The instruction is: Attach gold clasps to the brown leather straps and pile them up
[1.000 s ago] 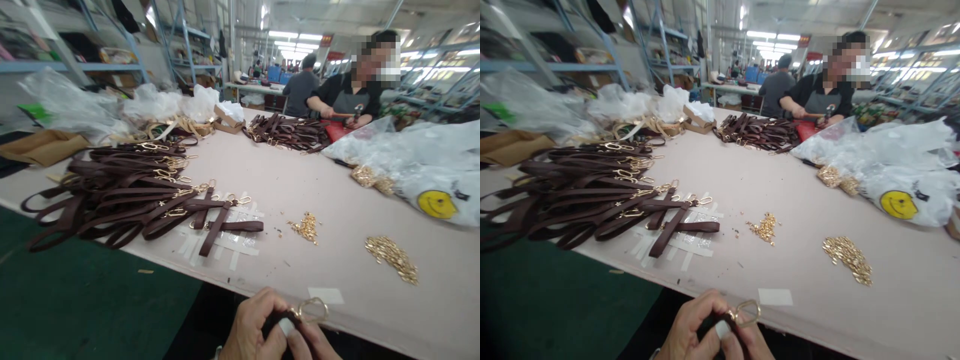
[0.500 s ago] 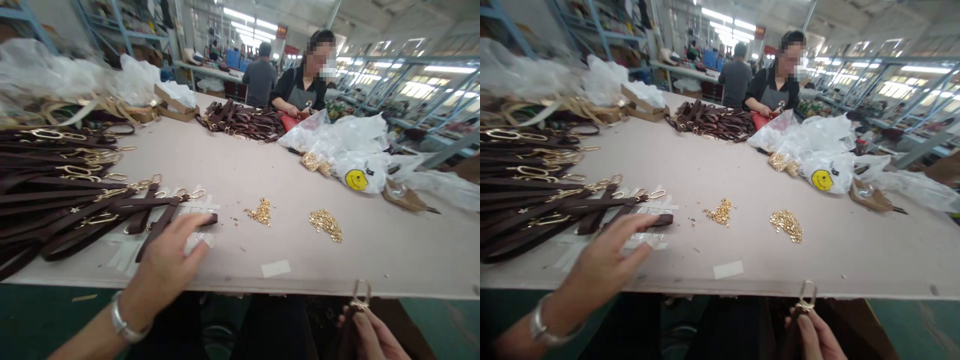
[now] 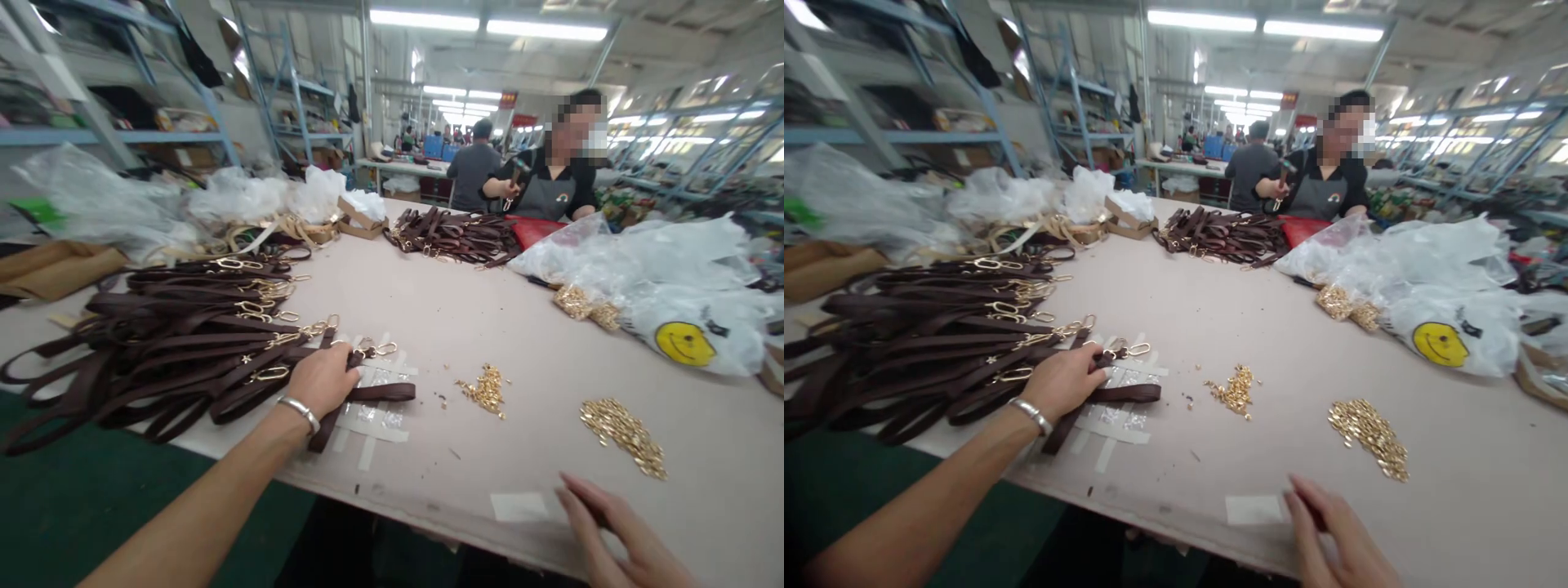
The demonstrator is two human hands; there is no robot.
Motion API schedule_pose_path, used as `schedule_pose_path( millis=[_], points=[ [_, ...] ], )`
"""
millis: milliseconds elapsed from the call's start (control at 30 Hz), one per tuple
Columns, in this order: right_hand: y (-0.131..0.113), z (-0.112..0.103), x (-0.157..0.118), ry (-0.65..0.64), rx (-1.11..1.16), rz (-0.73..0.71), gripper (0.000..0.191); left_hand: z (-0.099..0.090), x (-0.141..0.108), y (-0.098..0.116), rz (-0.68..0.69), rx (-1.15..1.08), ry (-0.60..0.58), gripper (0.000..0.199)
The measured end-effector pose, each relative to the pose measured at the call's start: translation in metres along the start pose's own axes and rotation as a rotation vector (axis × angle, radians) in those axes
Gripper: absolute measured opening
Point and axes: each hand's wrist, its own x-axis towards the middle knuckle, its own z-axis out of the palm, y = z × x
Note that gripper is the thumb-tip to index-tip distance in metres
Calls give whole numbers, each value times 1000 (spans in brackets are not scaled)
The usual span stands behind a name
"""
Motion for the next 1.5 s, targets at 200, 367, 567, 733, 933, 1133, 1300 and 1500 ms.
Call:
schedule_pose_path(
  millis=[200, 367, 567, 733, 933, 1133, 1300, 1500],
  points=[
    [-67, 98, 47, -277, -56, -284, 24, -7, -13, 2, 17, -293, 8, 33],
    [-79, 121, 59, -356, -272, -357, 16, -15, -40, 6, -14, -772, -97, 37],
    [-69, 121, 61, -394, -297, -415, 12, -6, -74, 25, -129, -1420, -271, 36],
    [-72, 119, 63, -426, -329, -495, 15, 11, -92, 40, -153, -1572, -311, 30],
    [-78, 113, 67, -447, -258, -459, 18, 20, -100, 51, -198, -1621, -342, 27],
    [-87, 87, 35, -490, 426, 51, 24, 24, -102, 62, -150, -1607, -348, 25],
    [-103, 80, 14, -520, 700, 233, 23, 24, -106, 74, -3, -1665, -415, 23],
    [-98, 80, 12, -527, 690, 301, 22, 24, -112, 76, 113, -1594, -378, 33]
  ],
)
